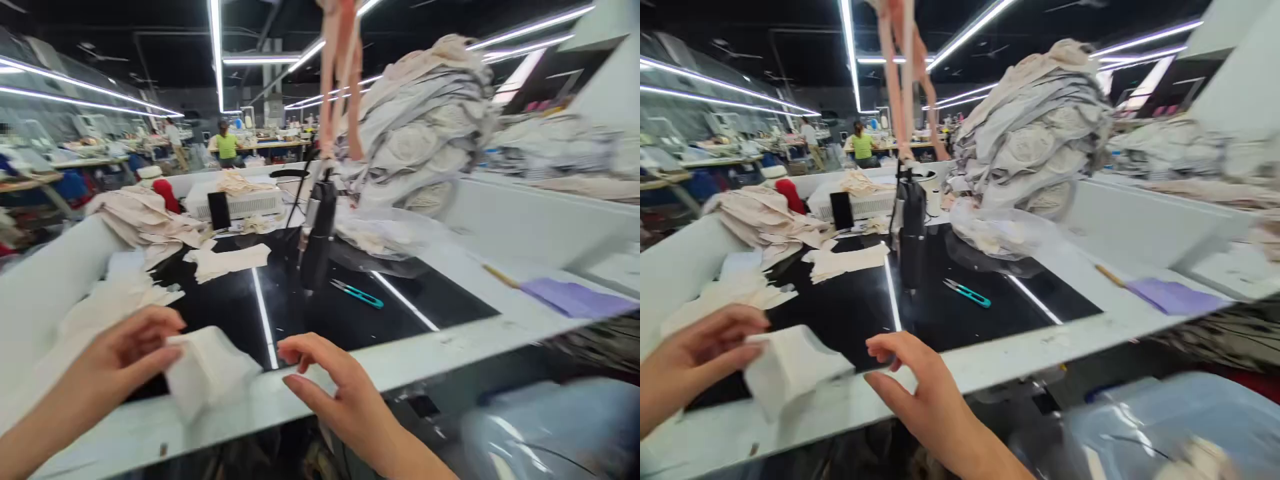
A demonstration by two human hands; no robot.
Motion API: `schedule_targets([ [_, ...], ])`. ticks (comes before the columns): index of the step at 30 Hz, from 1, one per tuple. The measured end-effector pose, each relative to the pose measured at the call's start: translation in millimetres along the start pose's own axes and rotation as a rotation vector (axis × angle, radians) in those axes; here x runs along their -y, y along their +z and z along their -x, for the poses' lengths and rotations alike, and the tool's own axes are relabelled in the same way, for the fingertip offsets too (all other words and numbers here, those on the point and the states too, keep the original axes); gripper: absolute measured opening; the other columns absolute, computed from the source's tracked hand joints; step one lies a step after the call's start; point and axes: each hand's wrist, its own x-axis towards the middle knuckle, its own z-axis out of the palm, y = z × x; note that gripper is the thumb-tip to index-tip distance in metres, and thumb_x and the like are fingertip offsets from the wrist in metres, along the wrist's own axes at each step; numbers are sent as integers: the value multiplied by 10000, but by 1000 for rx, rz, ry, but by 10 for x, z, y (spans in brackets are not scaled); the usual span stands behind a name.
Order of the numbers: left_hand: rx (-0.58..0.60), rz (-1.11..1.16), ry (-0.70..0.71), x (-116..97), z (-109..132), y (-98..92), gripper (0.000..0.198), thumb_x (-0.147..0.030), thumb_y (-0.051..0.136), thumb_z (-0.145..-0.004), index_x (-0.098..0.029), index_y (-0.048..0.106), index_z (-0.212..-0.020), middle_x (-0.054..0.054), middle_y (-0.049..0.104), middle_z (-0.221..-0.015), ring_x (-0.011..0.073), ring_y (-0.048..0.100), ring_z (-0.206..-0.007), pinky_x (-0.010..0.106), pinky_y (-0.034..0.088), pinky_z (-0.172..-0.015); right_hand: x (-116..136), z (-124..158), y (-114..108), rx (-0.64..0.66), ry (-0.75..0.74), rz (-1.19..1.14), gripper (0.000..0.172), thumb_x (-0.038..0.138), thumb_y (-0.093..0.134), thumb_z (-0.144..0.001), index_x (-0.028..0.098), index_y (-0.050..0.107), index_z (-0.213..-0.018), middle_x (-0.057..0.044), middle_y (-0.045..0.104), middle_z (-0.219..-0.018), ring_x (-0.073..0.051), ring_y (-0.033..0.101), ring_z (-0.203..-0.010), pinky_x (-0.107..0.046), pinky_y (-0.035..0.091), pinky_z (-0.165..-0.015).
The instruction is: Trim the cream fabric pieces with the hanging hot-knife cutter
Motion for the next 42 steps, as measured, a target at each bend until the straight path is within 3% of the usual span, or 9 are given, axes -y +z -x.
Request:
schedule_targets([
  [3, 278, 143, -6, -662, -95, 239, 373, -488, 796, -864, -208, 662, -1072, -9, 627, -859, 135, 590, -751, 198, 468, -617, -51, -124, 106, 52, 174, -233, 589, 608, 741, -853, 268, 667, -1328, -104, 727, -1241, -255, 670, -1116, -397, 540, -979],
  [5, 420, 244, -2, -898, -157, 418, 320, -428, 790, -870, -205, 655, -1055, -30, 583, -795, 102, 531, -671, 174, 403, -549, -62, -173, 188, 130, 257, -349, 799, 745, 745, -760, 254, 640, -1382, -133, 696, -1320, -311, 624, -1240, -459, 484, -1070],
  [12, 608, 338, 49, -892, -208, 523, 245, -281, 787, -871, -205, 661, -1067, -34, 619, -835, 93, 536, -728, 192, 403, -653, 20, -266, 325, 285, 369, -493, 821, 786, 785, -666, 248, 698, -1279, -100, 689, -1280, -292, 634, -1108, -389, 506, -935],
  [18, 485, 346, -13, -731, -284, 614, 410, -461, 806, -861, -201, 585, -1088, -55, 583, -783, 95, 478, -674, 213, 353, -615, 27, -332, 354, 253, 431, -480, 549, 653, 856, -672, 191, 568, -742, 44, 498, -720, -117, 420, -688, -245, 334, -633],
  [23, 494, 465, -127, -556, -279, 848, 629, -723, 776, -777, -175, 545, -984, -32, 581, -793, 110, 481, -698, 224, 343, -634, -18, -340, 378, 186, 359, -451, 475, 625, 790, -773, 190, 609, -826, 35, 514, -751, -118, 421, -699, -245, 340, -635],
  [28, 495, 469, -152, -596, -247, 959, 635, -754, 770, -752, -164, 555, -845, -32, 552, -745, 100, 434, -650, 218, 315, -593, -47, -335, 366, 214, 409, -450, 443, 573, 815, -766, 206, 687, -979, 40, 563, -764, -96, 428, -623, -220, 328, -541],
  [34, 437, 357, -95, -628, -294, 942, 560, -712, 728, -809, -169, 593, -821, -33, 526, -718, 112, 421, -633, 226, 316, -574, -95, -284, 364, 373, 636, -461, 498, 572, 872, -685, 186, 656, -913, 86, 441, -630, -55, 291, -521, -194, 225, -450],
  [39, 403, 243, -22, -649, -334, 860, 533, -699, 618, -892, -172, 613, -812, -24, 501, -715, 129, 408, -649, 237, 325, -583, -108, -304, 422, 423, 575, -347, 498, 648, 801, -702, 181, 640, -767, 78, 348, -553, -79, 281, -524, -230, 197, -458],
  [42, 401, 180, 13, -691, -314, 750, 512, -656, 585, -930, -172, 575, -763, -32, 458, -711, 124, 379, -649, 232, 312, -581, -18, -306, 428, 447, 527, -346, 380, 529, 749, -789, 184, 592, -754, 53, 394, -629, -91, 318, -598, -229, 240, -525],
])
